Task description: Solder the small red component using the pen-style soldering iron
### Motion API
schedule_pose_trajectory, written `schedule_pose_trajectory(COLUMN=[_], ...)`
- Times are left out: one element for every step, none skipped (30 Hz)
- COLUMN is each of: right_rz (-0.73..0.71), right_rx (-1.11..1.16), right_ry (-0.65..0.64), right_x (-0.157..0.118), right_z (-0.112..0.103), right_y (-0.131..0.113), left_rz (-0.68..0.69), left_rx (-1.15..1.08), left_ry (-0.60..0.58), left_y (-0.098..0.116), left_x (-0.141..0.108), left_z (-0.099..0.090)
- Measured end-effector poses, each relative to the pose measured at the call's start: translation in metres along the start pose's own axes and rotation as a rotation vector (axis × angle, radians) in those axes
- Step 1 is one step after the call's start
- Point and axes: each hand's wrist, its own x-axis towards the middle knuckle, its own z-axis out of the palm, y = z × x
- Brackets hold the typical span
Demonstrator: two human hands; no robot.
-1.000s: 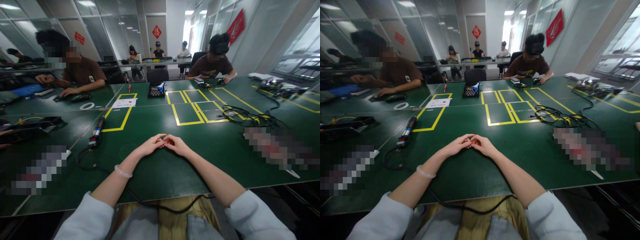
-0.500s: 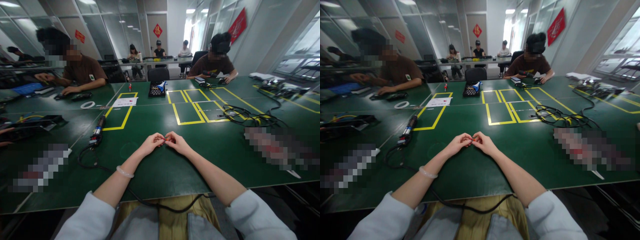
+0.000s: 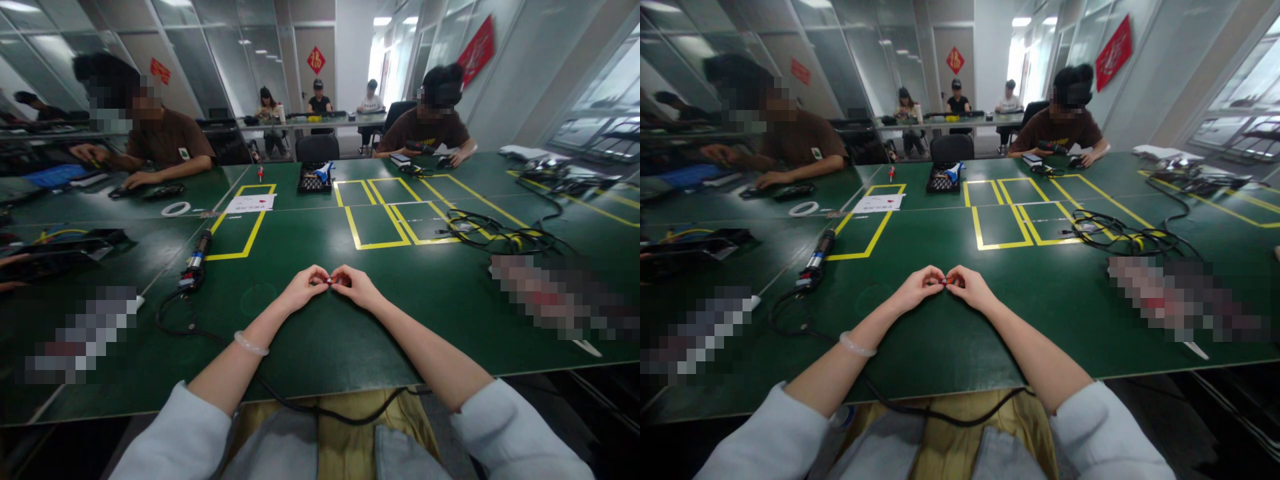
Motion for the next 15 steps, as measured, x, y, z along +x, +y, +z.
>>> schedule_pose_trajectory(right_rz=[-0.004, -0.009, -0.017, -0.027, -0.037, -0.046, -0.052, -0.055, -0.057, -0.061, -0.066, -0.073, -0.078, -0.080, -0.080], right_rx=[-0.009, -0.016, -0.020, -0.025, -0.030, -0.036, -0.043, -0.050, -0.056, -0.061, -0.064, -0.065, -0.067, -0.069, -0.072], right_ry=[0.000, -0.001, 0.000, 0.003, 0.009, 0.016, 0.022, 0.028, 0.031, 0.034, 0.035, 0.036, 0.037, 0.036, 0.034], right_x=[0.0001, 0.0001, 0.0001, 0.0001, 0.0000, 0.0000, 0.0000, -0.0001, -0.0001, -0.0002, -0.0002, -0.0003, -0.0003, -0.0004, -0.0004], right_z=[-0.0002, -0.0005, -0.0008, -0.0012, -0.0015, -0.0018, -0.0020, -0.0022, -0.0023, -0.0023, -0.0023, -0.0022, -0.0021, -0.0021, -0.0021], right_y=[-0.0002, -0.0004, -0.0007, -0.0010, -0.0014, -0.0017, -0.0019, -0.0020, -0.0019, -0.0017, -0.0014, -0.0011, -0.0008, -0.0007, -0.0007], left_rz=[0.002, 0.004, 0.005, 0.005, 0.004, 0.002, 0.000, -0.003, -0.005, -0.006, -0.007, -0.008, -0.010, -0.013, -0.016], left_rx=[0.002, 0.002, 0.000, -0.004, -0.008, -0.010, -0.011, -0.012, -0.013, -0.014, -0.014, -0.015, -0.015, -0.015, -0.016], left_ry=[-0.001, -0.001, -0.001, -0.001, -0.001, 0.000, 0.001, 0.001, 0.000, -0.001, -0.002, -0.003, -0.004, -0.003, -0.004], left_y=[-0.0008, -0.0015, -0.0020, -0.0024, -0.0027, -0.0027, -0.0025, -0.0022, -0.0017, -0.0011, -0.0005, 0.0000, 0.0005, 0.0009, 0.0011], left_x=[0.0002, 0.0004, 0.0006, 0.0007, 0.0008, 0.0008, 0.0007, 0.0006, 0.0004, 0.0003, 0.0001, -0.0001, -0.0002, -0.0004, -0.0005], left_z=[-0.0001, -0.0002, -0.0003, -0.0003, -0.0003, -0.0003, -0.0003, -0.0004, -0.0004, -0.0005, -0.0005, -0.0006, -0.0006, -0.0006, -0.0006])
